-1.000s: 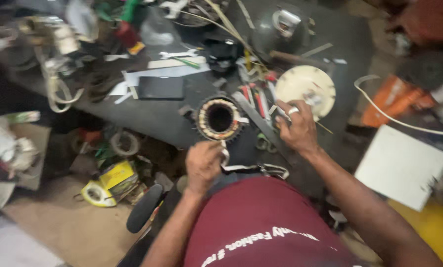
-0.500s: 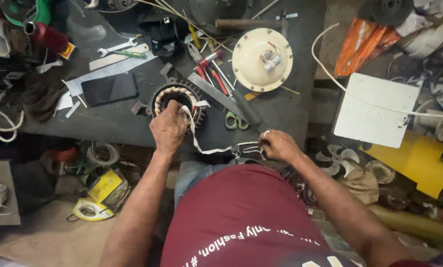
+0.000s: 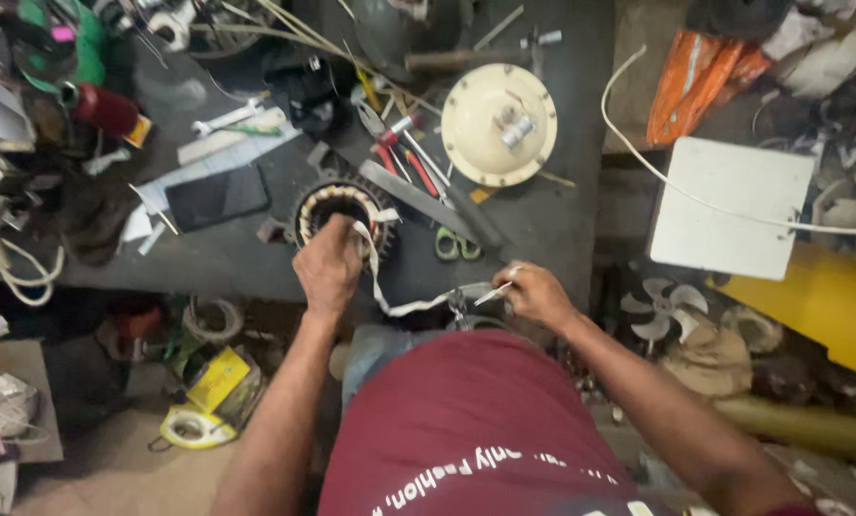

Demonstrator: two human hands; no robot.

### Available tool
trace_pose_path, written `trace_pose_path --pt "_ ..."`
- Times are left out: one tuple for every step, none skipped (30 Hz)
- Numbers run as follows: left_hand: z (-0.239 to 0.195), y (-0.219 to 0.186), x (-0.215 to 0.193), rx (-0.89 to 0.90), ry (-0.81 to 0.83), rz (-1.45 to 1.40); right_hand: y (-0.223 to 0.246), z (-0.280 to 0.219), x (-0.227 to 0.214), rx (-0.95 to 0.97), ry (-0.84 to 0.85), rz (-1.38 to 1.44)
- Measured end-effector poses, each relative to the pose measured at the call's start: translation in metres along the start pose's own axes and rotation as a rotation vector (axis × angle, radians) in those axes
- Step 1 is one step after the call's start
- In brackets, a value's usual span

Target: The person works on a disassembled electric motor stator on a cluttered workbench. They use a hammer to tap the stator core and a white tie to secure or adjust internal windings. The person repeatedly taps the stator and adjusts the tie throughout the clip.

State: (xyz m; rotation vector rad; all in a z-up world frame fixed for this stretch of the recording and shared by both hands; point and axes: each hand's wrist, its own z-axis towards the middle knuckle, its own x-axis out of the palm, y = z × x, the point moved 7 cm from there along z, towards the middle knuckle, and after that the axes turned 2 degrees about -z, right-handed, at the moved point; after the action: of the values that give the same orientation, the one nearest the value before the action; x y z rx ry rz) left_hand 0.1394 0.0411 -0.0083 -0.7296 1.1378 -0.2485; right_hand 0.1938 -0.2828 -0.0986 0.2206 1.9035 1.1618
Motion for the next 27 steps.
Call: trace_pose_path --pt "0.001 -0.003 -0.003 0.009 0.003 -0.051 -0.003 0.008 -0.008 0.128 -0.010 0.169" --pt "-0.003 -0.010 -0.013 0.085 -0.017 -0.063 0.005 0.018 -0.005 0.173 0.085 0.264" --pt "-0.008 -0.017 -0.021 0.161 -0.036 -0.075 0.014 0.028 -0.005 0.218 0.183 0.358" --pt "-0.010 -0.026 -0.026 0.249 -0.058 -0.083 0.026 0.038 -0.007 0.254 0.274 0.450" --pt "-0.012 -0.034 -0.028 0.332 -0.062 -0.032 0.038 0.049 -0.008 0.275 0.328 0.484" --pt "-0.017 -0.040 -0.030 0.405 -0.062 0.026 0.049 0.062 -0.005 0.298 0.394 0.519" --pt "-0.020 -0.044 -0.028 0.464 0.003 0.001 0.060 0.075 0.003 0.321 0.462 0.552" --pt "-0.025 -0.045 -0.029 0.517 0.065 -0.017 0.072 0.092 0.011 0.311 0.459 0.574" --pt "-0.029 -0.047 -0.033 0.552 0.060 -0.044 0.083 0.107 0.021 0.301 0.456 0.597" --pt "-0.032 -0.048 -0.038 0.587 0.057 -0.065 0.095 0.120 0.032 0.288 0.458 0.624" --pt "-0.034 -0.049 -0.038 0.599 0.098 -0.057 0.107 0.131 0.041 0.214 0.463 0.588" --pt "-0.034 -0.050 -0.035 0.612 0.136 -0.035 0.116 0.141 0.048 0.127 0.470 0.559" --pt "-0.035 -0.050 -0.035 0.611 0.127 0.000 0.125 0.149 0.053 0.038 0.473 0.531" --pt "-0.036 -0.050 -0.038 0.612 0.117 0.024 0.134 0.152 0.055 -0.016 0.477 0.479" --pt "-0.036 -0.047 -0.046 0.581 0.081 0.064 0.142 0.152 0.055 -0.070 0.478 0.427" --pt "-0.039 -0.046 -0.048 0.550 0.049 0.091 0.139 0.146 0.051 -0.077 0.501 0.263" --pt "-0.042 -0.046 -0.050 0.547 0.055 0.132 0.135 0.142 0.047 -0.085 0.518 0.098" --pt "-0.046 -0.047 -0.049 0.546 0.064 0.163 0.136 0.135 0.038 -0.156 0.546 0.085" --pt "-0.047 -0.048 -0.048 0.544 0.072 0.195 0.140 0.130 0.033 -0.227 0.573 0.071" --pt "-0.049 -0.052 -0.045 0.563 0.112 0.189 0.137 0.126 0.030 -0.181 0.563 -0.096" --pt "-0.047 -0.054 -0.042 0.582 0.152 0.184 0.135 0.124 0.025 -0.134 0.545 -0.263" --pt "-0.050 -0.061 -0.035 0.590 0.201 0.168 0.131 0.114 0.020 -0.076 0.529 -0.427" --pt "-0.046 -0.062 -0.035 0.616 0.161 0.200 0.153 0.112 0.016 -0.298 0.409 -0.336" --pt "-0.042 -0.060 -0.036 0.637 0.132 0.202 0.174 0.102 0.014 -0.480 0.285 -0.246" --pt "-0.037 -0.054 -0.041 0.657 0.101 0.203 0.180 0.105 0.031 -0.401 0.361 -0.241" --pt "-0.037 -0.051 -0.033 0.637 0.195 0.213 0.180 0.098 0.039 -0.300 0.442 -0.243" --pt "-0.038 -0.047 -0.028 0.621 0.289 0.220 0.194 0.092 0.036 -0.340 0.365 -0.180"
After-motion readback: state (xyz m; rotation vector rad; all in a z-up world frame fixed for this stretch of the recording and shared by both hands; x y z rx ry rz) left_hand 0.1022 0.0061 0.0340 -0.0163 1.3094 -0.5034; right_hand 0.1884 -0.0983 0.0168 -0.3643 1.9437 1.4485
